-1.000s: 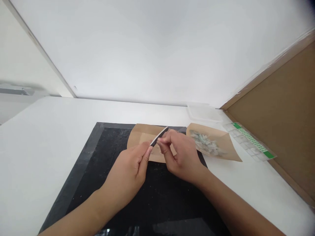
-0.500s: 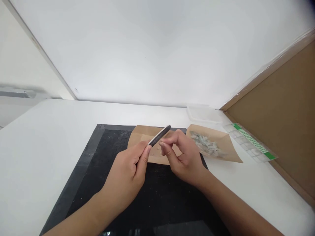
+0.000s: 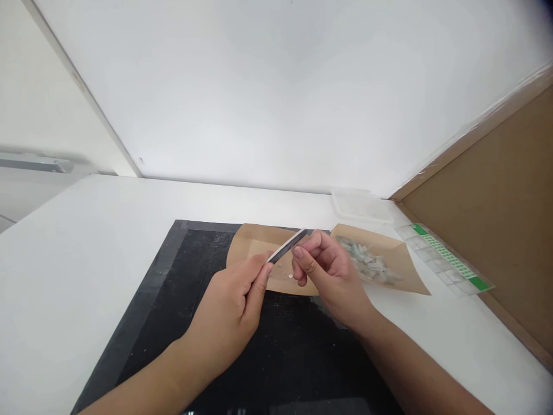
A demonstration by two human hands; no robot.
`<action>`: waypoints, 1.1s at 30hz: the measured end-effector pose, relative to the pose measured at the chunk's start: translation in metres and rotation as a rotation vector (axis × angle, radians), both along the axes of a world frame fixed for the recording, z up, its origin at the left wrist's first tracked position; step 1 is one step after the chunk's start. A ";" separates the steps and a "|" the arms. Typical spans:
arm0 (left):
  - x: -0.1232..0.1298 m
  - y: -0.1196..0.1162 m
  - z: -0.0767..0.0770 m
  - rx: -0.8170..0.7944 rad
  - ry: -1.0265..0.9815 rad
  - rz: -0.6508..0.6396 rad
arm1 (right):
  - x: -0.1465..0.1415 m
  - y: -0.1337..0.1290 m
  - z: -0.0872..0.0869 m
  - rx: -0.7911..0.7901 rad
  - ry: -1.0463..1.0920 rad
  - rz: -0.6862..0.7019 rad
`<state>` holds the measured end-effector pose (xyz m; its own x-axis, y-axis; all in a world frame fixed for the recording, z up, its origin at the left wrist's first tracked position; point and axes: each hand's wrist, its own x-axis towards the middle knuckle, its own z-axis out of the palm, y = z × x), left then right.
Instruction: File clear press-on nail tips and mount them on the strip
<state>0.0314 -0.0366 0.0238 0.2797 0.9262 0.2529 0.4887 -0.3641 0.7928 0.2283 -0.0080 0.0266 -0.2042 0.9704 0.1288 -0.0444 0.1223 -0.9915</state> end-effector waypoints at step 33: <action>-0.002 0.000 -0.004 0.091 0.143 0.038 | -0.011 -0.006 -0.001 0.857 -1.013 -0.320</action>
<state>0.0296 -0.0368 0.0200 0.2843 0.9119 0.2960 0.6087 -0.4102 0.6791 0.2176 -0.0143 0.0257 -0.3514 0.6851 0.6381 0.7964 0.5771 -0.1810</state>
